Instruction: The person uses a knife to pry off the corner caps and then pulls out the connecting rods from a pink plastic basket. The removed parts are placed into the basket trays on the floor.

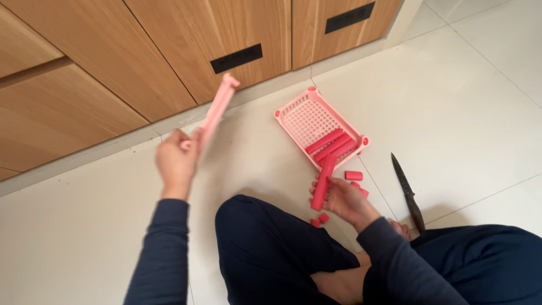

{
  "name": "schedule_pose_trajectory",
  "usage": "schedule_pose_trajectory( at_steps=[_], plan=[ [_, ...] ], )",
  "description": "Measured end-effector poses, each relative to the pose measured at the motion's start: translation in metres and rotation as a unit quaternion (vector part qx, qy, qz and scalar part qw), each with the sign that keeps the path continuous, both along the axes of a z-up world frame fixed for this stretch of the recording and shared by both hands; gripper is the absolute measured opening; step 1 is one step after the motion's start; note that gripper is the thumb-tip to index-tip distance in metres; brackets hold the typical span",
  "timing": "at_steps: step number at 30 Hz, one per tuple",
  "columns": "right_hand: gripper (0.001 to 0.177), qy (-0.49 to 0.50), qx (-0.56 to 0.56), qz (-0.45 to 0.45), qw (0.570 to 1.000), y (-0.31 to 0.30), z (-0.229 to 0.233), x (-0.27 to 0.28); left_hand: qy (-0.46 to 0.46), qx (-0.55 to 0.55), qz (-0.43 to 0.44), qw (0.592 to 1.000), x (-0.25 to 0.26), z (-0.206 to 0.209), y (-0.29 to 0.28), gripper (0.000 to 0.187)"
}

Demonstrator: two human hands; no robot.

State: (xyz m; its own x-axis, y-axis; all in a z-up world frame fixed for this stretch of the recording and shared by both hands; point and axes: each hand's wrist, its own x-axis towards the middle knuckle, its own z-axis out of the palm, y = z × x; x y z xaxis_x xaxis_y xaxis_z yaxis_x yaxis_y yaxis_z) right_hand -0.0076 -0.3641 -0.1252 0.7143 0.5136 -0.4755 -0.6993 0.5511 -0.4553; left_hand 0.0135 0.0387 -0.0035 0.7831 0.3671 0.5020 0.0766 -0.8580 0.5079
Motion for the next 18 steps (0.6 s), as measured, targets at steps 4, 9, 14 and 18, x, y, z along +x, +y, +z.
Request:
schedule_pose_trajectory(
  at_steps=[4, 9, 14, 18],
  plan=[
    [0.041, -0.026, -0.059, -0.015, 0.998, -0.014, -0.004, 0.018, 0.024, 0.071, -0.079, 0.994, -0.008, -0.038, -0.033, 0.032],
    [0.037, -0.04, -0.127, -0.059, 0.989, -0.03, -0.008, 0.039, 0.096, 0.13, -0.172, 0.972, -0.015, -0.09, -0.044, 0.034],
    [0.03, -0.027, -0.13, -0.102, 0.986, -0.038, -0.035, 0.061, 0.226, 0.036, -0.229, 0.946, -0.016, -0.112, -0.031, 0.037],
    [0.028, -0.008, -0.193, -0.149, 0.97, -0.037, -0.073, 0.089, 0.25, -0.003, -0.264, 0.932, -0.01, -0.134, -0.016, 0.024]
  ],
)
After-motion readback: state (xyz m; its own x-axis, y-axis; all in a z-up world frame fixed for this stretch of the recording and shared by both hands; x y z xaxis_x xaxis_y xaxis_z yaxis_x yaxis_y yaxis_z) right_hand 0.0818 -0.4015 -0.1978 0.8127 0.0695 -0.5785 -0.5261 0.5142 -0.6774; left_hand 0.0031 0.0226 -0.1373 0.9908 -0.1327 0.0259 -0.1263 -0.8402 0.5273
